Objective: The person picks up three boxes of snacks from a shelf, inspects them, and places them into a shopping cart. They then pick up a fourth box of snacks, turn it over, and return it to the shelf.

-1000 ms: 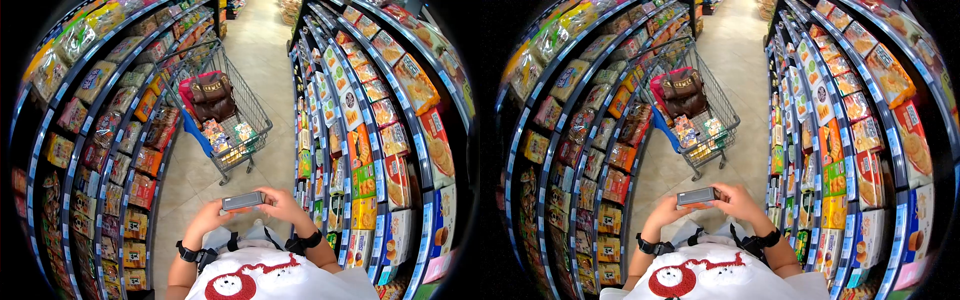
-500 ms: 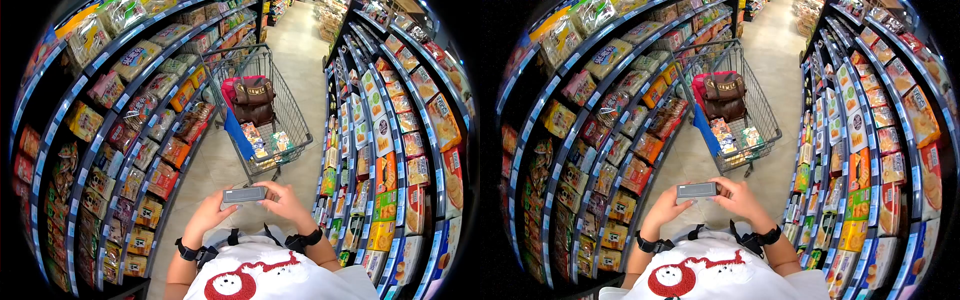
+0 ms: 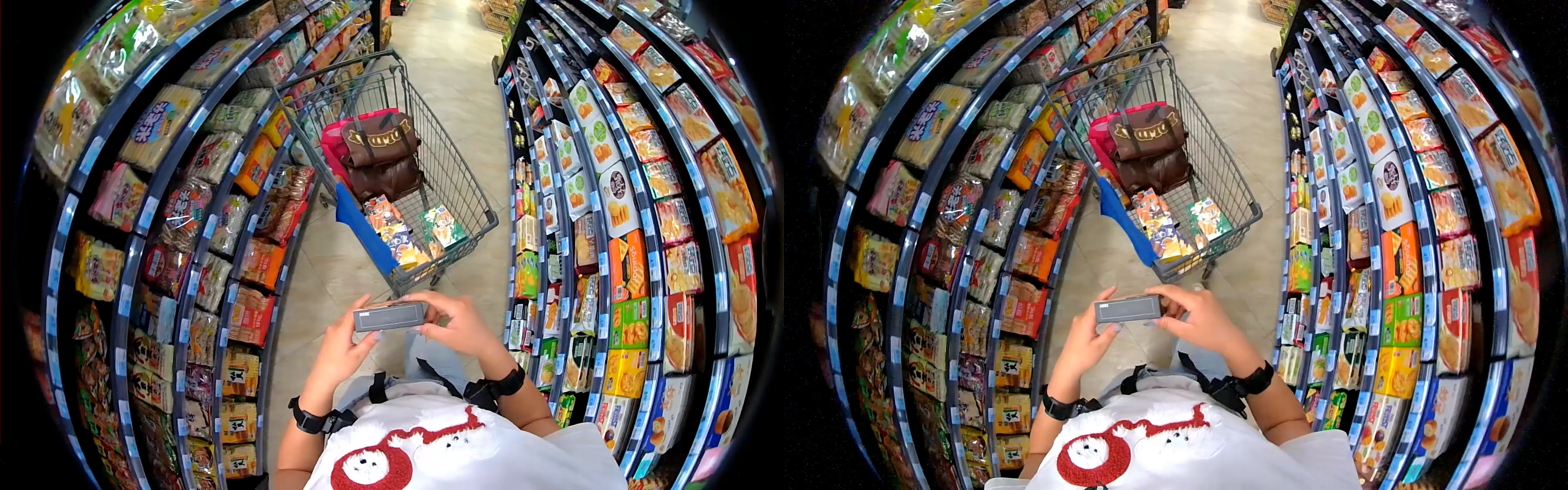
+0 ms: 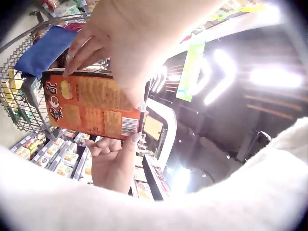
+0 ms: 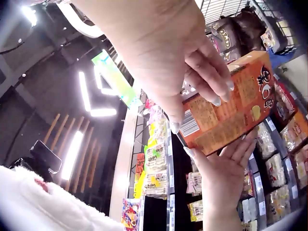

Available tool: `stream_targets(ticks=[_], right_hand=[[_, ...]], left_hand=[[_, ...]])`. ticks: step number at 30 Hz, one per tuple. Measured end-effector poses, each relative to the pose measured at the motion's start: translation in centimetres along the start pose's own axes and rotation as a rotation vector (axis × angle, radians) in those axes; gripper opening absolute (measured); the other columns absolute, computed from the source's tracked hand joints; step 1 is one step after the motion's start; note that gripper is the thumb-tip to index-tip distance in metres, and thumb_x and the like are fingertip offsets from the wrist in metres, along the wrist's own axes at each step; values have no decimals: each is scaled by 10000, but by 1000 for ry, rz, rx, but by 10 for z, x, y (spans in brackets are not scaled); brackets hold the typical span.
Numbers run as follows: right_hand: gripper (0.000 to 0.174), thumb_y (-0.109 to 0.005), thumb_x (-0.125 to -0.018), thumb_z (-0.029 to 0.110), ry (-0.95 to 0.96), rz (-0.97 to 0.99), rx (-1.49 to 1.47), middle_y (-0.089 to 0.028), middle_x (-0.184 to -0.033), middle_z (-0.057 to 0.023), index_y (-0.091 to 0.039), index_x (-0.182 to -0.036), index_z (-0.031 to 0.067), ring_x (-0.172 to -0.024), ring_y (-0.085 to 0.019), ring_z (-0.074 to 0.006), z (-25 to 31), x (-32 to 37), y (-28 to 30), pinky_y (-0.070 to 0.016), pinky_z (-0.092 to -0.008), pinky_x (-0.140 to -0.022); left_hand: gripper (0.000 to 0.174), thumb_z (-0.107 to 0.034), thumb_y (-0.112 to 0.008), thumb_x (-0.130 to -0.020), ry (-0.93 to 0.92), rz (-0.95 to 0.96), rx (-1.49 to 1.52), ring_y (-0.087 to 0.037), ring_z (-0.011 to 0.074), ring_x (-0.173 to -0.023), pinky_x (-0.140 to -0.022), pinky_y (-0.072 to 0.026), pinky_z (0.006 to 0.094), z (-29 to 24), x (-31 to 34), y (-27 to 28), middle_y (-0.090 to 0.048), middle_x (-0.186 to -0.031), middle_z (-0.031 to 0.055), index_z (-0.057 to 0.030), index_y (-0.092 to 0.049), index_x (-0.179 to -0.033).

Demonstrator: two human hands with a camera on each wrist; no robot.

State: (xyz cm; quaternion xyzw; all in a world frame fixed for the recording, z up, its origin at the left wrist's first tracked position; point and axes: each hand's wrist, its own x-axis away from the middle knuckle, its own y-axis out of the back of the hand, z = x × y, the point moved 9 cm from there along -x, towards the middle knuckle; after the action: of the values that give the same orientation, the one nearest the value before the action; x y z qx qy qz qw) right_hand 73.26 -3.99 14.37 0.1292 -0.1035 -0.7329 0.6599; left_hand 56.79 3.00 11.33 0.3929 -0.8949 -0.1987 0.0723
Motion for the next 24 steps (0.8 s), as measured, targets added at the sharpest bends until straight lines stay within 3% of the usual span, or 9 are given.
stream_targets(ticks=[13, 17, 20, 21, 24], right_hand=[[412, -726, -782, 136, -182, 147, -139, -610, -648, -33, -603, -1170, 78, -567, -588, -86, -131, -126, 135, -472, -245, -542], [425, -717, -805, 146, -320, 192, -246, -627, -660, -40, -588, -1202, 68, -550, -612, -86, -170, -145, 140, -466, -234, -516], [405, -699, -824, 144, -342, 188, -253, -621, -651, -40, -585, -1203, 61, -563, -611, -80, -179, -162, 144, -464, -236, -522], [399, -693, -827, 140, -328, 191, -242, -622, -653, -41, -584, -1202, 59, -568, -612, -80, -184, -169, 144, -465, -237, -527], [387, -677, -837, 126, -273, 158, -197, -624, -659, -47, -578, -1203, 56, -581, -614, -83, -209, -183, 141, -464, -241, -536]], left_hand=[[394, -164, -603, -891, 260, 105, 73, -667, 254, -923, -791, -517, 345, 40, -180, -93, -657, -1003, 157, -49, -460, -1239], [381, -186, -587, -911, 332, 1, 101, -674, 247, -831, -727, -519, 338, 56, -203, -103, -657, -968, 168, -29, -457, -1232], [379, -189, -582, -918, 378, 6, 179, -672, 238, -847, -741, -521, 337, 91, -216, -113, -660, -950, 164, -21, -452, -1233], [347, -149, -511, -969, 470, 69, 228, -587, 155, -942, -837, -480, 305, 90, -221, -116, -611, -1031, 64, -37, -433, -1287], [404, -155, -532, -957, 371, 0, 269, -581, 139, -914, -791, -489, 297, 108, -239, -116, -608, -1048, 77, -34, -398, -1319]])
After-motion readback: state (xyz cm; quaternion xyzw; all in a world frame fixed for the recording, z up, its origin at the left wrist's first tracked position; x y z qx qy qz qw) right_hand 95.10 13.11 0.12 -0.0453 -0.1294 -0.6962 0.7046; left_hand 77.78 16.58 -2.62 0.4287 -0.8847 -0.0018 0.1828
